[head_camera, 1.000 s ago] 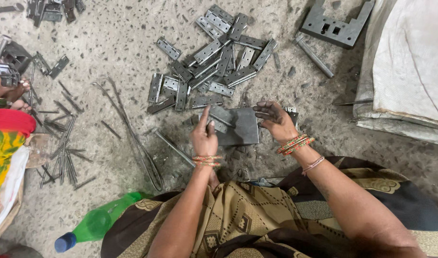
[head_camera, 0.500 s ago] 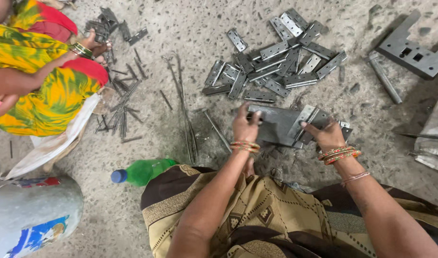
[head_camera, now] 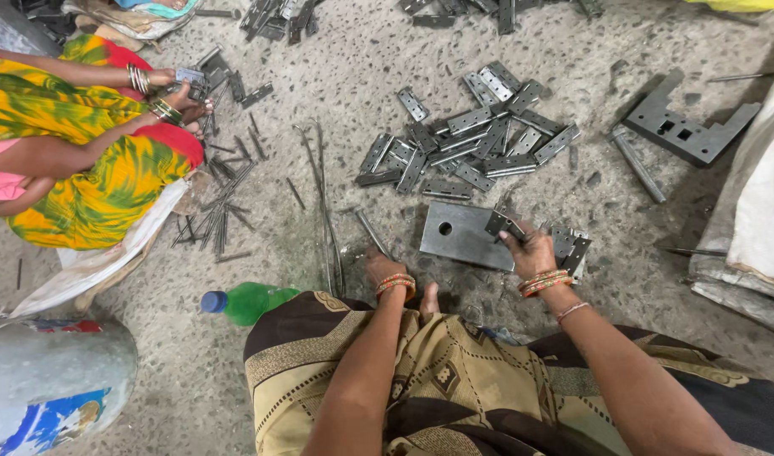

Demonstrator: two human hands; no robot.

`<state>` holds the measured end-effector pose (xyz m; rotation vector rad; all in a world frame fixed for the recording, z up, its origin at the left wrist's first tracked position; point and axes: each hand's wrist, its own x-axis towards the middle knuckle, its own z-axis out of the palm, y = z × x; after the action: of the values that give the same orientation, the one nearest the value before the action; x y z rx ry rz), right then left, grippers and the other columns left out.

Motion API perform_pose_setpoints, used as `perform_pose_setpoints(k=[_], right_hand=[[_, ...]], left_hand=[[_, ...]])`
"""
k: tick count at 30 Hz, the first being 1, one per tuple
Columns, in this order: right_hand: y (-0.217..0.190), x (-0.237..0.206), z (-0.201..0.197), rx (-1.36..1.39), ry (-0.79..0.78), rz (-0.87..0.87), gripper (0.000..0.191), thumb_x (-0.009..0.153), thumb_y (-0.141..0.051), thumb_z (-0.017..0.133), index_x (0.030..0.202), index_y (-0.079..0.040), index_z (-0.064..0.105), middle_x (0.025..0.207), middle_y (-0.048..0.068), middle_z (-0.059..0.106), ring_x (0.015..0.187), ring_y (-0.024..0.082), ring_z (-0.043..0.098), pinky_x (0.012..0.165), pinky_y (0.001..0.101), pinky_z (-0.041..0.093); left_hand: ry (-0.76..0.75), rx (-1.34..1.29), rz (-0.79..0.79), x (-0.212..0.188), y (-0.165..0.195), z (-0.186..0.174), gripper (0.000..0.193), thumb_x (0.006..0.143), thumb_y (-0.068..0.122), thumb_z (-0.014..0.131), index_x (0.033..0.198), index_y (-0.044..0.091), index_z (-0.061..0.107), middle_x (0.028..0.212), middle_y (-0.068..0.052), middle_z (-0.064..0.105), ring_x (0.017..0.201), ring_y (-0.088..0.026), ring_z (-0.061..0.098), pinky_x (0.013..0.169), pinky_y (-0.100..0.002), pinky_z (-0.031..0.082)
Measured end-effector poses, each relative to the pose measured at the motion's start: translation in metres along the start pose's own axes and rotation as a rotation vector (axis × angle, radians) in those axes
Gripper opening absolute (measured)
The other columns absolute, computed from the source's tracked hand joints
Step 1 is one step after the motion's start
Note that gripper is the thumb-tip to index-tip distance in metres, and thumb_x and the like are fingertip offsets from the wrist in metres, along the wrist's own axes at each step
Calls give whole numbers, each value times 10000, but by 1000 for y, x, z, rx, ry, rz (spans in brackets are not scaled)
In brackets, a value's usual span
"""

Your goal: The person sits on the floor and assembles metal hinges by inserting pins into hinge plates using a metal block and a cylindrical tool. The person repeatedly picks up hinge plates, aligns them on the block, and uses the tool to drive pins into place, then places the assembled hinges into a pile.

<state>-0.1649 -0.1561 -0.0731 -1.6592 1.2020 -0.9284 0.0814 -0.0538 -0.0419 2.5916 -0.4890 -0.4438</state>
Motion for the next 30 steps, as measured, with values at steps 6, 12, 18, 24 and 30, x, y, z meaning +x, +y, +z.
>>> perform_pose_setpoints(k=[6,12,18,24,30], right_hand=[[-1,-4,-1,-98,-6,-119,319,950,-108,721,1265,-77,686,947,227,738,780,166,667,737,364,556],[15,-5,3,-192,-49,-2,407,941,-133,718,1344,-139,660,743,275,605,572,347,555,615,446,516],[16,-11,4,-117,16,-105,381,955,-122,708,1333,-153,666,655,229,534,536,242,440,544,396,461],[19,-14,6,-80,-39,-7,429,958,-104,693,1379,-179,655,581,192,354,530,138,316,476,354,394],[30,-15,9,-245,-64,-92,406,953,-82,690,1348,-174,675,603,237,473,466,172,376,478,376,435]], left_hand=[[-50,-145,-135,25,-15,14,260,849,136,686,1071,10,632,1005,-219,675,931,-344,659,793,-441,545],[-161,-609,-125,12,-12,3,181,963,176,582,1061,25,603,863,-114,591,742,-217,552,635,-360,446],[-175,-1025,533,-66,50,-73,202,1077,216,478,1051,39,573,721,-10,508,552,-90,444,478,-279,348],[41,-785,1290,-91,55,-58,233,1136,238,481,1149,56,626,701,10,521,532,-78,435,451,-240,335],[-345,112,910,-78,16,6,405,1020,194,574,1396,46,601,738,-181,684,506,-234,598,459,-368,474]])
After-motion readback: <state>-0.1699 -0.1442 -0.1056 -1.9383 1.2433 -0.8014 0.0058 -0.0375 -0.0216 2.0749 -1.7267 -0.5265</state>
